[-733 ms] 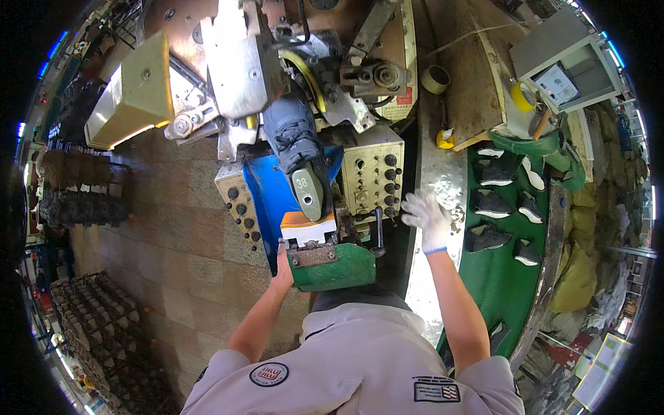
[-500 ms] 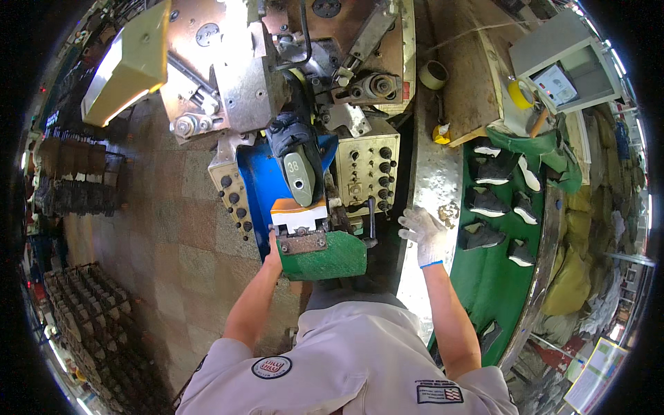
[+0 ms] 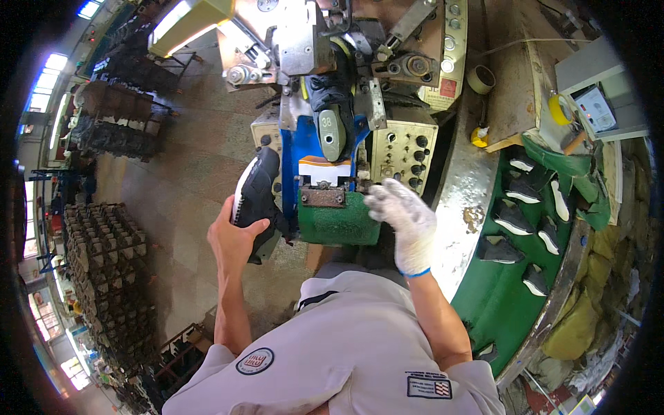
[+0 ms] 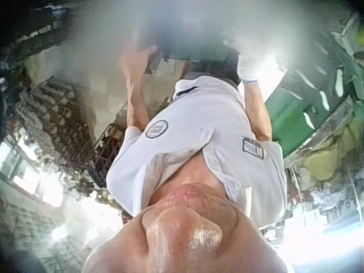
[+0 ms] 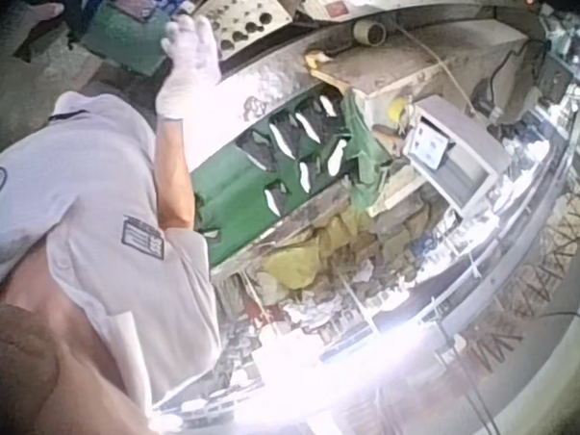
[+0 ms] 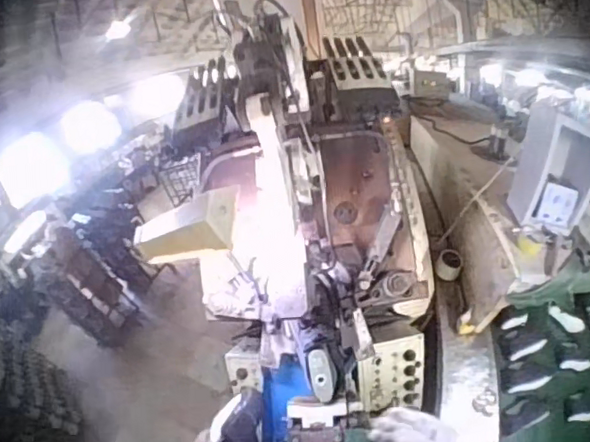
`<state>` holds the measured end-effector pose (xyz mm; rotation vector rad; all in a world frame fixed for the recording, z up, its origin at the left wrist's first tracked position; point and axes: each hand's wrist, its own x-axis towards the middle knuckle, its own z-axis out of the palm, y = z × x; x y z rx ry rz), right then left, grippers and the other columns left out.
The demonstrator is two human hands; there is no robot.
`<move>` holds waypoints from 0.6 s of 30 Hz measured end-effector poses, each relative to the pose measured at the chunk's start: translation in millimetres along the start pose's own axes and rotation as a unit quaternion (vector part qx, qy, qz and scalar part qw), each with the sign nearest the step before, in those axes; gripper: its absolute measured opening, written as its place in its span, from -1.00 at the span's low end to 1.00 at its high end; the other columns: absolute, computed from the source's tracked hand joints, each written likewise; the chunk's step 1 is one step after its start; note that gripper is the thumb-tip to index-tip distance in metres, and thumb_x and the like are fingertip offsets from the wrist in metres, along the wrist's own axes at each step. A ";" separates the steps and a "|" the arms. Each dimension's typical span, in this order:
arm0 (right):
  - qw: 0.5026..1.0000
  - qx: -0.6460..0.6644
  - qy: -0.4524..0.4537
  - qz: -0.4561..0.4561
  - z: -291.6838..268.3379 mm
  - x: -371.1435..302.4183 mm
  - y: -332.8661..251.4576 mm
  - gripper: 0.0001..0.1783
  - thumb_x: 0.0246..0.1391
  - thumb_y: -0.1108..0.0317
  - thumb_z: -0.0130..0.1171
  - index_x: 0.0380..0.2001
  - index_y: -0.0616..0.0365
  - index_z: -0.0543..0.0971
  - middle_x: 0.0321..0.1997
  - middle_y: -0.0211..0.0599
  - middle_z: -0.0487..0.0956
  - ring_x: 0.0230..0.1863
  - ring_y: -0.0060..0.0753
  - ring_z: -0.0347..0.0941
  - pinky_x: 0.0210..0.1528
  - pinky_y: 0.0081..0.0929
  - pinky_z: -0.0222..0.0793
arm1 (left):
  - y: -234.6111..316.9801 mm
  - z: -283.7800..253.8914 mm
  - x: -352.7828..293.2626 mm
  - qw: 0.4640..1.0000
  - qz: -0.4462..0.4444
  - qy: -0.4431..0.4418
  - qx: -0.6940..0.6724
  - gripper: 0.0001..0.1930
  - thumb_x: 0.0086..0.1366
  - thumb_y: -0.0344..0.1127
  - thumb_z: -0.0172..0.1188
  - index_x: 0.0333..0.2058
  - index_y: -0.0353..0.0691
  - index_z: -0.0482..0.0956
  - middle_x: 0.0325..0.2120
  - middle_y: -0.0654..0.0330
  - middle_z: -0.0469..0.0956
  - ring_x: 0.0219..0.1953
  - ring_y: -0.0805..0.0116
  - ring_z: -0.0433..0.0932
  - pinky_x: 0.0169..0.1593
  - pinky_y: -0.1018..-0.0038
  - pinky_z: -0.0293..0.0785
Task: The person places a shoe upper onto a machine, operates the controls, removes the shoe, and then places it on a conveyor belt.
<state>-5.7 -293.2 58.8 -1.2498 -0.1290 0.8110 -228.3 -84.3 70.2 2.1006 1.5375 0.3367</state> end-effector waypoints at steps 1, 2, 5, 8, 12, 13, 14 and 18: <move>0.999 -0.019 -0.026 -0.009 17.2 -3.2 -2.6 -0.26 0.22 0.20 0.22 0.29 0.52 0.27 0.16 0.13 0.53 0.11 -0.13 0.57 0.03 -0.37 0.55 | 16.8 -12.2 -6.3 0.999 0.043 0.025 0.002 -0.27 -0.18 -0.27 0.59 0.06 -0.26 0.56 -0.14 -0.06 0.67 -0.13 0.05 0.67 -0.03 0.25 0.53; 0.998 -0.001 -0.058 -0.036 34.9 -6.2 -7.9 -0.21 0.17 0.19 0.30 0.31 0.46 0.26 0.17 0.07 0.53 0.15 -0.17 0.53 0.11 -0.39 0.48 | 35.9 -17.7 -13.3 0.995 0.092 0.042 0.002 -0.24 -0.17 -0.27 0.58 0.09 -0.27 0.53 -0.10 -0.07 0.66 -0.11 0.03 0.66 -0.02 0.24 0.53; 0.989 0.026 -0.100 -0.109 63.6 -3.3 -19.0 -0.16 0.08 0.17 0.41 0.31 0.32 0.29 0.17 -0.15 0.51 0.18 -0.34 0.44 0.20 -0.43 0.36 | 101.8 -12.9 -50.2 0.968 0.248 0.042 0.021 -0.16 -0.10 -0.24 0.54 0.19 -0.34 0.39 0.02 -0.10 0.55 0.00 -0.10 0.59 0.02 0.18 0.51; 0.989 0.072 -0.032 -0.123 24.3 8.9 -40.5 -0.29 0.06 0.19 0.40 0.21 0.27 0.39 0.04 -0.34 0.56 0.01 -0.51 0.45 0.13 -0.47 0.38 | 135.3 5.2 -80.1 0.921 0.380 -0.055 -0.064 -0.25 0.00 -0.25 0.50 0.17 -0.33 0.42 0.02 -0.12 0.54 0.04 -0.14 0.56 0.07 0.20 0.50; 0.983 0.083 0.101 -0.131 -114.5 12.3 -39.9 -0.45 0.11 0.25 0.31 0.09 0.34 0.49 -0.13 -0.36 0.62 -0.16 -0.53 0.51 -0.04 -0.52 0.45 | 144.1 47.3 -34.1 0.916 0.357 0.044 -0.179 -0.64 0.24 -0.49 0.27 0.03 -0.34 0.59 -0.01 0.09 0.62 0.05 0.25 0.58 0.18 0.31 0.44; 0.980 0.065 0.153 -0.111 -159.5 9.5 -26.0 -0.47 0.11 0.25 0.30 0.07 0.36 0.50 -0.14 -0.35 0.62 -0.18 -0.52 0.52 -0.06 -0.50 0.46 | 147.4 58.4 -14.0 0.926 0.322 0.075 -0.183 -0.60 0.28 -0.45 0.28 0.09 -0.35 0.55 -0.02 0.08 0.62 0.06 0.26 0.56 0.19 0.34 0.43; 0.978 0.017 0.181 -0.098 -202.5 -0.8 -15.5 -0.47 0.08 0.18 0.30 0.00 0.39 0.54 -0.17 -0.28 0.64 -0.20 -0.48 0.53 -0.10 -0.48 0.47 | 141.1 69.5 7.3 0.930 0.299 0.091 -0.192 -0.52 0.28 -0.36 0.32 0.16 -0.35 0.49 0.02 0.05 0.59 0.08 0.26 0.55 0.21 0.34 0.41; 0.925 -0.140 0.345 0.078 -375.2 -61.7 41.4 -0.32 0.00 -0.09 0.29 -0.14 0.42 0.63 -0.20 -0.14 0.65 -0.16 -0.34 0.56 -0.05 -0.34 0.46 | 125.7 126.1 83.0 0.974 0.135 -0.011 -0.183 -0.08 0.18 -0.03 0.45 0.36 -0.39 0.20 0.19 -0.09 0.43 0.17 0.18 0.44 0.25 0.37 0.30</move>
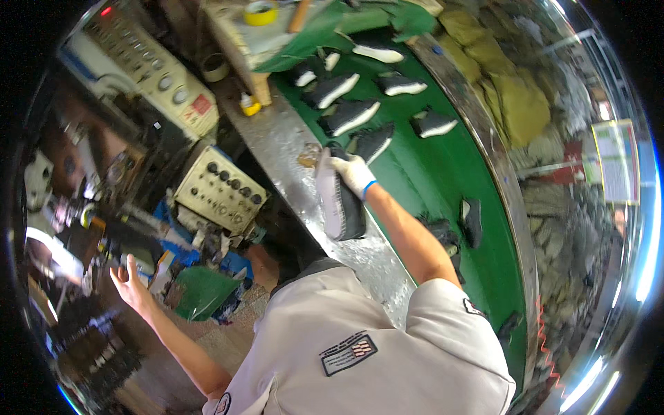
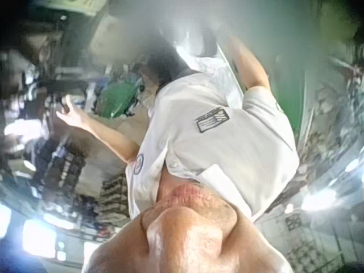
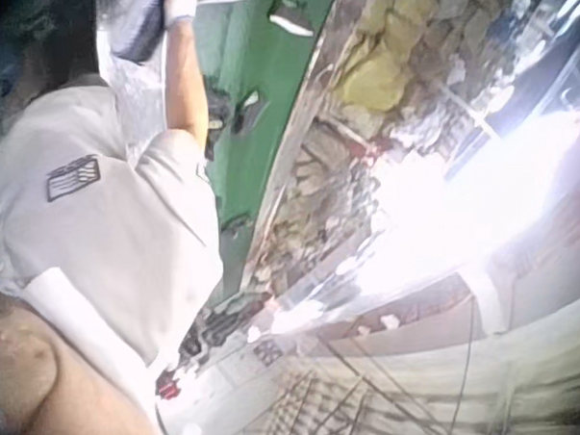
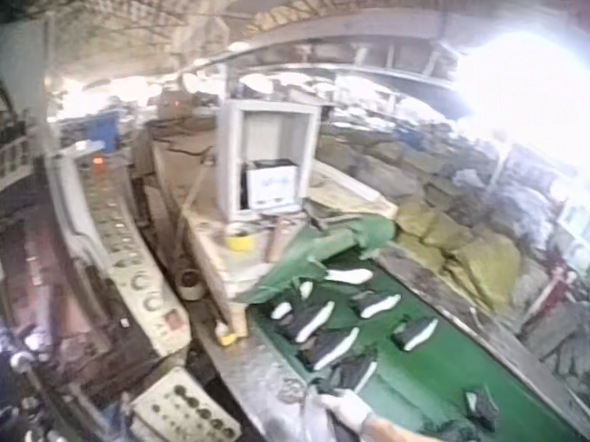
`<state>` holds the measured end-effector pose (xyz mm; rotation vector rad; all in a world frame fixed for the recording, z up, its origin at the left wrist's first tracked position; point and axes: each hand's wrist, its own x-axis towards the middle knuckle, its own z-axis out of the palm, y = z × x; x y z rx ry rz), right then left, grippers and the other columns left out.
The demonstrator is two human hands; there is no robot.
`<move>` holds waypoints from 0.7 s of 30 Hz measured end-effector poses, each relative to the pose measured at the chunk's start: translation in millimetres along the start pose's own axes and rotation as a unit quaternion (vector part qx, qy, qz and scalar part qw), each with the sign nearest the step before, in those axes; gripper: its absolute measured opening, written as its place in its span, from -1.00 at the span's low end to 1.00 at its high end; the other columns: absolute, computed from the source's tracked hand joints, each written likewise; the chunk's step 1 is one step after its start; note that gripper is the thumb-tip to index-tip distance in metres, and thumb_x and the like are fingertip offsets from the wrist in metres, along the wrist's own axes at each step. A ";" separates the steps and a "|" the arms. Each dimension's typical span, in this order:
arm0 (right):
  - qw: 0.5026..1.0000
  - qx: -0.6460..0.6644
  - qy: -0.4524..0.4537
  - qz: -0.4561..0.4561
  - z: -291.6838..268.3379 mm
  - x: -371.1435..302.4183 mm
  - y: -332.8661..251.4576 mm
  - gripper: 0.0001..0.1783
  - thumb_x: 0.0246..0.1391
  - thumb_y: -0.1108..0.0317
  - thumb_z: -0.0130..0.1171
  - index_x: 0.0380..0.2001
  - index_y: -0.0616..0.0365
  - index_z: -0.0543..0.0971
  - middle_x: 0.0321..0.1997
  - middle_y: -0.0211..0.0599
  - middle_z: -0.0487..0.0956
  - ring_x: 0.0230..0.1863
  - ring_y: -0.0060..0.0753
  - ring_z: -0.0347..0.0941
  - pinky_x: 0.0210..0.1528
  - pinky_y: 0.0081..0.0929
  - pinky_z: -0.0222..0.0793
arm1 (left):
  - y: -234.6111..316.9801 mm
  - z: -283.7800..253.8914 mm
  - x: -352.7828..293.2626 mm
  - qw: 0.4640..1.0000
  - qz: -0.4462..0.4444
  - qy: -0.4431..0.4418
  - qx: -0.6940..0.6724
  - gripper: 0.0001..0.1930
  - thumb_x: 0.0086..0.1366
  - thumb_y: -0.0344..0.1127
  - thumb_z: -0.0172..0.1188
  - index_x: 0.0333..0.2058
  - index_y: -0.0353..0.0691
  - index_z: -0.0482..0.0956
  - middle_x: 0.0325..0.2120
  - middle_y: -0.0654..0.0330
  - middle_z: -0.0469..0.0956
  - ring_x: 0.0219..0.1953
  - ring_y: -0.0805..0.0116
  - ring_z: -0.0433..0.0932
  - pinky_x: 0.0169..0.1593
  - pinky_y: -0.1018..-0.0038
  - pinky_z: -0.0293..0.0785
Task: The person places a shoe upper onto a machine, operates the controls, removes the shoe, and then places it on a conveyor belt.
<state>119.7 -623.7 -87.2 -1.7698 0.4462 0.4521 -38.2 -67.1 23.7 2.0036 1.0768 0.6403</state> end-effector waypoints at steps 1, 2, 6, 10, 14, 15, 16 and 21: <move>0.998 -0.046 0.019 0.033 -40.6 13.6 25.1 -0.28 -0.01 -0.15 0.29 -0.11 0.41 0.63 -0.16 -0.06 0.67 -0.11 -0.25 0.59 0.00 -0.29 0.46 | -10.9 14.9 11.4 1.000 -0.008 -0.004 0.025 -0.16 0.14 -0.04 0.49 0.26 -0.41 0.36 0.11 -0.03 0.51 0.07 0.22 0.48 0.19 0.38 0.35; 0.976 -0.195 0.049 0.085 -70.6 14.3 29.3 -0.23 -0.02 -0.22 0.29 -0.08 0.38 0.64 -0.11 -0.01 0.67 -0.07 -0.16 0.59 0.02 -0.27 0.45 | -17.4 23.8 18.1 0.999 0.013 -0.051 0.002 -0.26 0.12 -0.05 0.51 0.16 -0.41 0.47 0.02 0.00 0.57 -0.01 0.25 0.51 0.14 0.37 0.38; 0.876 -0.443 0.049 0.183 -158.4 52.7 86.8 0.00 -0.10 -0.49 0.23 -0.03 0.35 0.63 0.03 0.12 0.63 0.10 0.07 0.56 0.10 -0.22 0.42 | -7.4 35.4 18.1 0.999 0.020 -0.035 0.020 -0.53 0.08 -0.14 0.54 -0.21 -0.45 0.69 -0.27 0.11 0.69 -0.28 0.29 0.56 -0.10 0.34 0.48; 0.967 -0.119 0.160 0.160 -137.8 128.1 150.3 0.01 -0.14 -0.23 0.48 0.05 0.57 0.50 -0.01 0.14 0.62 -0.03 -0.08 0.59 0.06 -0.25 0.45 | -34.5 4.1 49.9 0.992 -0.034 -0.058 0.109 -0.55 0.05 -0.14 0.54 -0.30 -0.46 0.67 -0.35 0.11 0.66 -0.37 0.32 0.51 -0.19 0.34 0.45; 0.938 0.012 0.293 0.186 -103.1 212.4 202.5 0.07 -0.24 -0.19 0.55 0.11 0.53 0.45 0.11 0.17 0.55 0.07 -0.05 0.53 0.11 -0.26 0.45 | -45.5 -22.2 56.6 0.975 0.007 -0.192 0.113 -0.62 0.09 -0.27 0.46 -0.22 -0.44 0.61 -0.38 0.22 0.58 -0.40 0.42 0.47 -0.28 0.38 0.44; 0.913 -0.034 0.343 0.218 -87.8 216.3 192.7 0.07 -0.25 -0.20 0.55 0.12 0.51 0.45 0.18 0.26 0.51 0.18 0.04 0.50 0.14 -0.26 0.45 | -50.6 -40.5 56.4 0.954 -0.015 -0.253 0.162 -0.57 0.09 -0.29 0.44 -0.13 -0.46 0.59 -0.33 0.20 0.58 -0.37 0.42 0.49 -0.27 0.41 0.46; 0.894 0.011 0.400 0.200 -77.3 215.1 190.9 -0.14 -0.18 0.01 0.58 0.02 0.51 0.52 0.04 0.17 0.60 0.06 0.00 0.57 0.10 -0.25 0.49 | -66.0 -58.8 57.0 0.953 -0.053 -0.279 0.103 -0.51 0.10 -0.32 0.42 -0.03 -0.46 0.53 -0.27 0.17 0.58 -0.34 0.41 0.52 -0.26 0.45 0.46; 0.894 0.399 0.185 0.087 -91.0 154.5 152.8 -0.49 -0.06 0.41 0.50 -0.05 0.42 0.59 -0.07 -0.12 0.66 -0.11 -0.22 0.61 0.04 -0.25 0.53 | -81.9 -91.0 30.8 0.965 -0.102 -0.239 0.042 -0.53 0.24 -0.33 0.34 0.07 -0.42 0.51 -0.37 0.29 0.53 -0.39 0.59 0.46 -0.39 0.68 0.32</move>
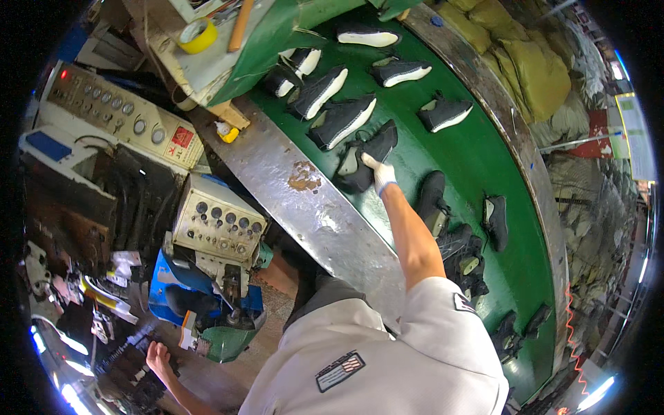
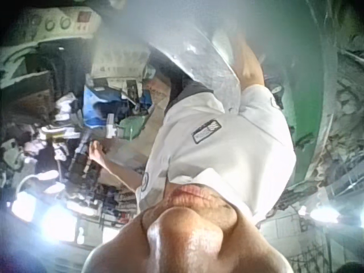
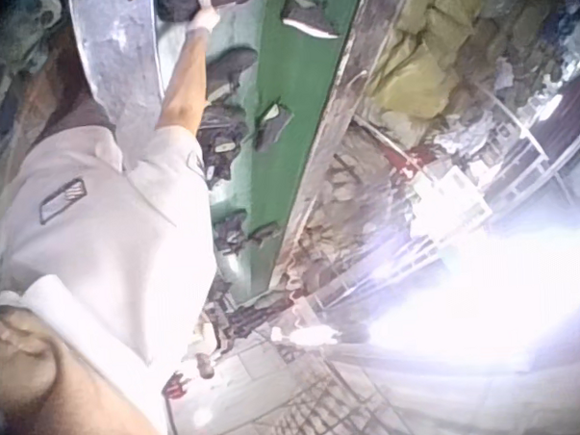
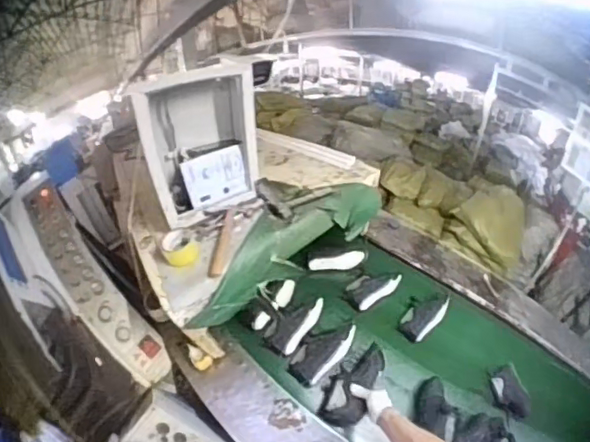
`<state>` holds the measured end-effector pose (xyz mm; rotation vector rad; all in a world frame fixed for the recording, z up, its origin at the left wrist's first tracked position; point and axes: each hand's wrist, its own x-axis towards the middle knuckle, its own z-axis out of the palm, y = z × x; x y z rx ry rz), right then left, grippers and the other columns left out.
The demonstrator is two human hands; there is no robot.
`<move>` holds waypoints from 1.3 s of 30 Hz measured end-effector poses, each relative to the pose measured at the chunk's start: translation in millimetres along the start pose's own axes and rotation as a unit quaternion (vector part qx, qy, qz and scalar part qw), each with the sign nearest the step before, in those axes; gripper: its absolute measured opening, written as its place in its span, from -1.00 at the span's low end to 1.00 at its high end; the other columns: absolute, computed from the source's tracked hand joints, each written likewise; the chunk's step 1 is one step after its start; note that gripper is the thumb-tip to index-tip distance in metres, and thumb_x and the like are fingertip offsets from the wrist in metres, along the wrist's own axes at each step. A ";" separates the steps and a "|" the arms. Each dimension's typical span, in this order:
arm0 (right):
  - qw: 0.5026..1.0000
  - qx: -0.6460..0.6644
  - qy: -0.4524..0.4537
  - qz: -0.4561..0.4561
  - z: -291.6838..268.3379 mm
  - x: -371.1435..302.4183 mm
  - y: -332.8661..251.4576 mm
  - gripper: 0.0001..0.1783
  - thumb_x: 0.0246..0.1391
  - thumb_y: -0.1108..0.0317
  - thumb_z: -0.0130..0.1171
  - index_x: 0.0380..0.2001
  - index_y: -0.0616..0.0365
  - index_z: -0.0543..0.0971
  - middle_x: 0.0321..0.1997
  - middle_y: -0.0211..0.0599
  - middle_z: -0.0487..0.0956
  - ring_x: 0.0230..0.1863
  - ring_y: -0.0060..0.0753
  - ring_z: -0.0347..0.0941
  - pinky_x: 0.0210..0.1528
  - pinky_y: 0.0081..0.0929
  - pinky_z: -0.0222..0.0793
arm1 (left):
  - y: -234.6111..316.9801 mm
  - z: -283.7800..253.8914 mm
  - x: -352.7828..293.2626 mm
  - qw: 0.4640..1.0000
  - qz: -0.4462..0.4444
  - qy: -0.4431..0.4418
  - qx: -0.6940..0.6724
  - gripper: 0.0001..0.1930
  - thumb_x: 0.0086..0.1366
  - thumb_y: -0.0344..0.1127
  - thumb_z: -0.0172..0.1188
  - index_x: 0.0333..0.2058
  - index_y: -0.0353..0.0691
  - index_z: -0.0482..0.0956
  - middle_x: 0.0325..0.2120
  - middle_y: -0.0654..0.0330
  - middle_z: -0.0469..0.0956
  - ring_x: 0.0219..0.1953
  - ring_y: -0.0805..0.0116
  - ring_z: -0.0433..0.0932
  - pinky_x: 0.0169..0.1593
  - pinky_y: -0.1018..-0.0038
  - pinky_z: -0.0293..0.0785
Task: The person places a shoe upper onto a machine, operates the controls, removes the shoe, and then places it on a conveyor belt.
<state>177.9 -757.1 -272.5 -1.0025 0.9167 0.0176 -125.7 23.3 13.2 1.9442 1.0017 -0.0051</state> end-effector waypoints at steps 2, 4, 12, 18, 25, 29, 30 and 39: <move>0.983 0.050 -0.161 0.066 -7.7 -47.4 8.6 -0.52 0.11 0.25 0.39 -0.01 0.40 0.59 0.02 -0.16 0.64 0.04 -0.24 0.56 0.22 -0.21 0.41 | -6.1 15.8 2.3 0.996 0.042 0.063 -0.052 -0.58 0.30 -0.28 0.33 0.04 -0.42 0.55 -0.38 0.33 0.54 -0.40 0.62 0.41 -0.38 0.68 0.29; 0.928 0.093 -0.335 0.134 9.0 -119.4 7.8 -0.31 0.02 0.19 0.45 0.15 0.35 0.49 0.13 -0.10 0.59 0.15 -0.14 0.52 0.28 -0.14 0.39 | 38.4 67.3 -3.7 0.990 0.090 0.063 -0.093 -0.59 0.29 -0.31 0.33 0.04 -0.45 0.56 -0.21 0.23 0.62 -0.28 0.52 0.51 -0.24 0.60 0.41; 0.764 0.158 -0.473 0.410 213.4 -349.1 67.8 -0.32 0.24 -0.14 0.12 0.18 0.20 0.49 0.11 -0.01 0.59 0.04 -0.04 0.57 0.13 0.03 0.52 | 175.8 196.3 -10.0 0.932 0.130 -0.234 -0.243 -0.51 0.41 -0.26 0.19 0.20 -0.46 0.41 -0.02 -0.02 0.61 -0.03 0.24 0.63 0.01 0.39 0.56; 0.827 -0.027 -0.508 0.239 315.0 -406.1 127.1 -0.56 0.33 0.19 0.14 0.14 0.27 0.51 0.02 -0.30 0.61 -0.04 -0.45 0.56 0.06 -0.45 0.52 | 130.5 115.9 21.0 0.933 0.007 -0.118 -0.340 -0.82 0.19 -0.34 0.45 -0.36 -0.23 0.61 -0.50 0.30 0.58 -0.49 0.50 0.58 -0.42 0.51 0.63; 0.820 -0.077 -0.522 0.221 394.5 -466.8 166.2 -0.52 0.31 0.30 0.17 0.23 0.25 0.45 -0.05 -0.41 0.59 -0.12 -0.58 0.52 -0.02 -0.53 0.47 | 80.9 52.1 52.4 0.922 -0.009 0.051 -0.384 -0.67 0.14 -0.40 0.45 -0.12 -0.36 0.64 -0.42 0.22 0.65 -0.49 0.47 0.61 -0.34 0.53 0.64; 0.837 -0.064 -0.502 0.210 435.5 -475.5 197.1 -0.48 0.24 0.35 0.26 0.23 0.28 0.45 0.00 -0.41 0.58 -0.04 -0.60 0.49 0.03 -0.58 0.43 | 68.7 42.4 62.8 0.873 0.038 0.132 -0.467 -0.48 0.15 -0.51 0.37 0.10 -0.51 0.48 -0.14 -0.04 0.61 -0.26 0.32 0.65 -0.17 0.49 0.66; 0.833 -0.046 -0.507 0.217 444.0 -471.5 206.0 -0.48 0.23 0.35 0.27 0.22 0.27 0.45 0.00 -0.42 0.58 -0.05 -0.61 0.49 0.03 -0.58 0.43 | 68.2 42.1 66.8 0.862 0.058 0.139 -0.484 -0.47 0.15 -0.52 0.36 0.11 -0.52 0.47 -0.15 -0.03 0.61 -0.26 0.33 0.64 -0.15 0.49 0.66; 0.847 -0.075 -0.518 0.094 487.3 -465.0 250.8 -0.58 0.24 0.19 0.30 0.05 0.25 0.59 -0.18 -0.49 0.61 -0.21 -0.66 0.46 -0.10 -0.63 0.41 | 64.6 67.0 78.0 0.857 0.002 0.065 -0.512 -0.59 0.44 -0.10 0.11 0.05 -0.31 0.55 -0.25 0.23 0.63 -0.29 0.50 0.55 -0.18 0.59 0.46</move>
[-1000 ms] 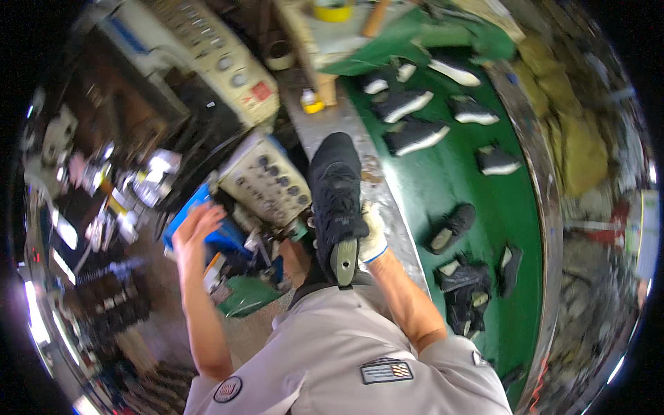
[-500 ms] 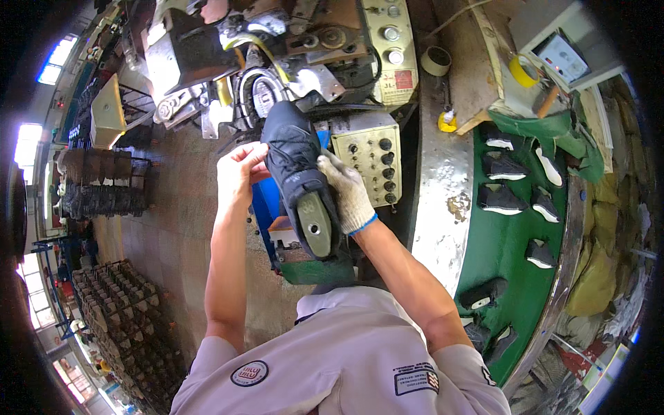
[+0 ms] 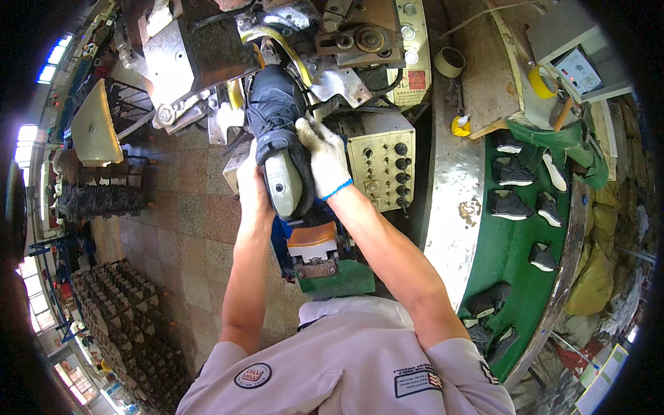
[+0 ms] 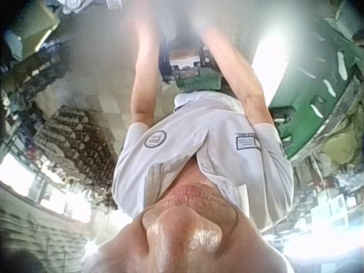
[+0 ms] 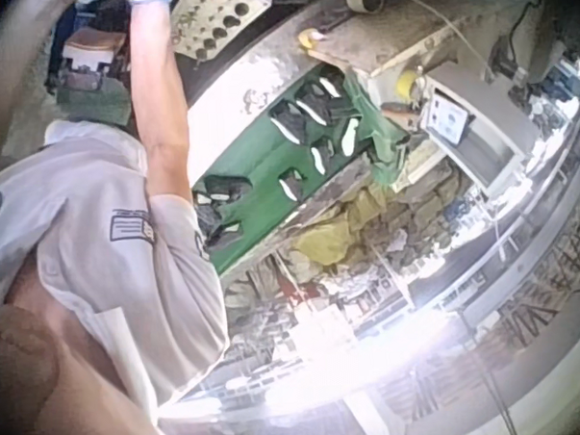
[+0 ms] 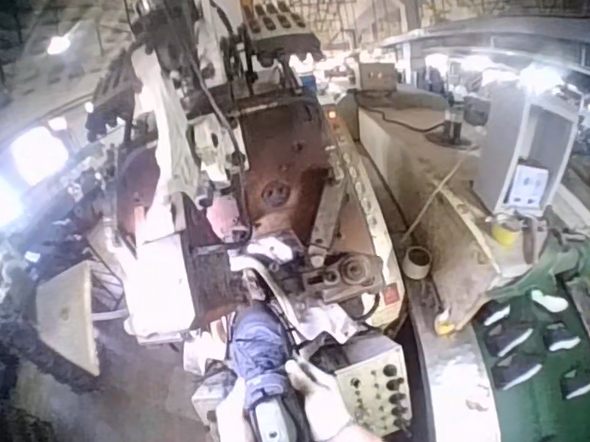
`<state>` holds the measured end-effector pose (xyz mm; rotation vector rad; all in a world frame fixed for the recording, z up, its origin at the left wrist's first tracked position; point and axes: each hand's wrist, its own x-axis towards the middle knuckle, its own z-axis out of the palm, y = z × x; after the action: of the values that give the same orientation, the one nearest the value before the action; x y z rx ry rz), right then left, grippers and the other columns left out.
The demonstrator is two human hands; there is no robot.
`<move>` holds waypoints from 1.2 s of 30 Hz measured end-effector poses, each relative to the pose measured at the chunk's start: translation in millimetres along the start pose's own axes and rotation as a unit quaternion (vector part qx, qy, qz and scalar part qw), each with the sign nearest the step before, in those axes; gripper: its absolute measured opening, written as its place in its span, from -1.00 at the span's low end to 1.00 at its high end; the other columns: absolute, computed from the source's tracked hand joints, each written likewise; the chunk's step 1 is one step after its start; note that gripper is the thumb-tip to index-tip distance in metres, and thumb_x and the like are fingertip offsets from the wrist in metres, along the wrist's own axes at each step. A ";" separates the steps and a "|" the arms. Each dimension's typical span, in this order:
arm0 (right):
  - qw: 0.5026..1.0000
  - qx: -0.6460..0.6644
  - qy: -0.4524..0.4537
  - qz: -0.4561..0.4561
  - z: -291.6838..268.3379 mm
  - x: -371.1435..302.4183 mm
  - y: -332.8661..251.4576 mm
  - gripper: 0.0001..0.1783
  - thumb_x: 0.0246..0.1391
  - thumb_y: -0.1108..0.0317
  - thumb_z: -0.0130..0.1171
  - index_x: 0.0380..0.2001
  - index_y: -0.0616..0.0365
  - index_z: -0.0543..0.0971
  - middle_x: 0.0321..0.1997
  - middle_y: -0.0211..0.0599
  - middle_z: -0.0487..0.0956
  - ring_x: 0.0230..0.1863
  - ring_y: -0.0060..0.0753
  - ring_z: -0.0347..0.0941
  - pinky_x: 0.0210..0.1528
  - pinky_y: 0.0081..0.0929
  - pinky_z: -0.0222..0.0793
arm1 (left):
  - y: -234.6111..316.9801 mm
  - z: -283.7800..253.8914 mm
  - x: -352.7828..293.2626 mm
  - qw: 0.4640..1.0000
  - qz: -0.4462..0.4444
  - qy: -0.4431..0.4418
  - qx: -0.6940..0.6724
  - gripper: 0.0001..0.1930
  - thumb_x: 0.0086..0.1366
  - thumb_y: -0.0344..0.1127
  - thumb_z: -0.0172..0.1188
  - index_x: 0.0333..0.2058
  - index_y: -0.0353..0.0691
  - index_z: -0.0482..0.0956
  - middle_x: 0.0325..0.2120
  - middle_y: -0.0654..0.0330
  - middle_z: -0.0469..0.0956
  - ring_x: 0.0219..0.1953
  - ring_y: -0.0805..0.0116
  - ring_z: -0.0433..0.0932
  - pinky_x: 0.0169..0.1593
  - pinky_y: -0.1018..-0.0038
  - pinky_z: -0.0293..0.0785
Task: The person places a shoe upper onto a machine, operates the controls, removes the shoe, and then places it on a conveyor belt.
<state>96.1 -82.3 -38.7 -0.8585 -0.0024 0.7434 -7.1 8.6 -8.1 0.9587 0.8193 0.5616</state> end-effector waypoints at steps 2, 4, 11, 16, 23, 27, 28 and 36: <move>0.999 0.024 -0.019 0.015 -3.5 -0.3 0.9 -0.58 0.23 0.11 0.30 -0.05 0.25 0.63 -0.24 -0.48 0.61 -0.26 -0.65 0.45 -0.15 -0.62 0.40 | -5.1 7.7 -1.6 0.994 -0.069 -0.059 -0.069 -0.50 0.52 0.12 -0.09 -0.06 -0.21 0.61 -0.21 0.26 0.65 -0.20 0.43 0.59 -0.03 0.43 0.49; 0.999 0.045 -0.012 0.022 -5.1 1.2 8.8 -0.57 0.23 0.09 0.31 -0.07 0.26 0.63 -0.23 -0.46 0.61 -0.26 -0.63 0.46 -0.16 -0.60 0.42 | -6.3 1.9 4.8 0.992 -0.090 -0.065 -0.051 -0.52 0.53 0.09 -0.10 -0.07 -0.21 0.61 -0.21 0.25 0.64 -0.20 0.44 0.58 -0.02 0.47 0.48; 0.998 0.045 0.023 0.046 -5.7 2.7 13.7 -0.55 0.24 0.09 0.29 -0.05 0.28 0.63 -0.23 -0.44 0.62 -0.27 -0.59 0.49 -0.15 -0.56 0.45 | -9.7 0.1 13.7 0.995 -0.074 -0.066 -0.017 -0.48 0.49 0.18 -0.09 -0.08 -0.15 0.62 -0.23 0.21 0.66 -0.21 0.37 0.62 -0.08 0.38 0.55; 0.999 -0.018 0.033 0.025 -9.7 2.8 9.0 -0.55 0.25 0.04 0.27 -0.11 0.28 0.67 -0.27 -0.48 0.62 -0.29 -0.64 0.45 -0.18 -0.58 0.42 | -18.6 3.7 12.1 0.993 -0.084 -0.055 -0.059 -0.50 0.54 0.09 -0.11 -0.09 -0.25 0.60 -0.21 0.23 0.64 -0.19 0.42 0.58 0.00 0.42 0.48; 0.987 -0.156 0.037 -0.021 -20.6 6.3 14.6 -0.66 0.27 0.05 0.25 -0.33 0.14 0.67 -0.40 -0.60 0.53 -0.36 -0.73 0.38 -0.28 -0.62 0.30 | -49.8 -3.8 18.8 0.989 -0.042 -0.074 -0.121 -0.49 0.54 0.08 -0.11 -0.01 -0.28 0.56 -0.18 0.20 0.63 -0.18 0.37 0.59 0.00 0.40 0.50; 0.988 -0.150 0.031 -0.030 -9.6 7.5 3.7 -0.61 0.27 0.06 0.26 -0.40 0.21 0.68 -0.46 -0.67 0.49 -0.43 -0.74 0.27 -0.37 -0.59 0.24 | -67.6 -6.4 27.8 0.984 -0.013 -0.087 -0.153 -0.50 0.55 0.06 -0.12 0.00 -0.30 0.54 -0.17 0.18 0.63 -0.18 0.36 0.60 0.02 0.40 0.50; 0.989 -0.147 0.029 -0.020 -9.5 3.2 2.4 -0.64 0.27 0.10 0.26 -0.41 0.19 0.67 -0.46 -0.67 0.49 -0.42 -0.75 0.26 -0.36 -0.60 0.21 | -73.2 -9.6 27.7 0.980 -0.019 -0.101 -0.171 -0.49 0.56 0.06 -0.14 0.02 -0.31 0.53 -0.15 0.18 0.62 -0.15 0.38 0.59 0.03 0.42 0.50; 0.998 -0.046 0.021 -0.034 -91.3 -34.7 -23.6 -0.38 0.35 -0.03 -0.09 0.12 0.36 0.46 0.04 0.06 0.59 -0.07 -0.06 0.61 -0.19 -0.23 0.58 | -95.4 -81.8 1.7 0.973 0.091 0.014 0.210 -0.46 0.48 -0.09 0.08 0.24 -0.39 0.36 -0.05 0.05 0.61 -0.06 0.33 0.57 0.09 0.39 0.46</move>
<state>110.3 -175.4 -73.8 -0.9572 -0.0275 0.6653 -66.3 4.3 -119.0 1.4284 0.8998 0.5697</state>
